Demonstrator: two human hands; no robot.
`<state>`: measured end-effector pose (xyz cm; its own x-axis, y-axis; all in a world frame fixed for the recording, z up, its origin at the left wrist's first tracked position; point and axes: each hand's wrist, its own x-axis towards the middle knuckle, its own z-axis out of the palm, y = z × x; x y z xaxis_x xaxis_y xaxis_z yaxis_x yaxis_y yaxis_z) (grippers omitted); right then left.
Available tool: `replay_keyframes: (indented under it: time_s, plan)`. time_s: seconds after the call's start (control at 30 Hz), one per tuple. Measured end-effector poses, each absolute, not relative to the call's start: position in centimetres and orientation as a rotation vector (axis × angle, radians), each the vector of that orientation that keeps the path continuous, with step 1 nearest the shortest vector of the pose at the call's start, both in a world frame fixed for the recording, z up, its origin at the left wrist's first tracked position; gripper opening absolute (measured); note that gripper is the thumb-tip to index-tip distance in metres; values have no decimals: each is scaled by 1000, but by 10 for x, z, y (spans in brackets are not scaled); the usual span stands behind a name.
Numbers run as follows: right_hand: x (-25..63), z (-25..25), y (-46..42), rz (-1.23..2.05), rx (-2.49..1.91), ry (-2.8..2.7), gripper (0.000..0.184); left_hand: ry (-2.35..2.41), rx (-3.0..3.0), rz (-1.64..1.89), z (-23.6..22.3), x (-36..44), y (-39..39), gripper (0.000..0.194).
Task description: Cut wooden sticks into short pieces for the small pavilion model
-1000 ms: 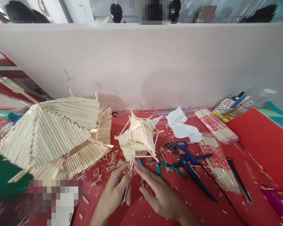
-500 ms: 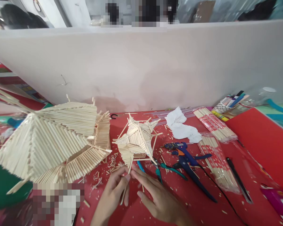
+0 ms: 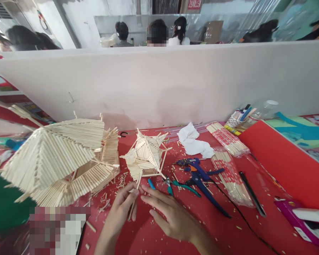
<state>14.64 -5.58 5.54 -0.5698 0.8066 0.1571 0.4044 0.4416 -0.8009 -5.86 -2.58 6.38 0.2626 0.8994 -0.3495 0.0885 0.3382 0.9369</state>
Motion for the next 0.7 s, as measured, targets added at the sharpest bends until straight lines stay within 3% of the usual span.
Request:
replay_keyframes:
  time_s: [0.27, 0.7]
  plan:
    - [167, 59, -56, 847, -1056, -2102, 33, 1176, 1091, 810, 60, -57, -26, 30]
    - [179, 55, -57, 660, -1022, -2193, 34, 1167, 976, 950, 58, -48, -24, 42]
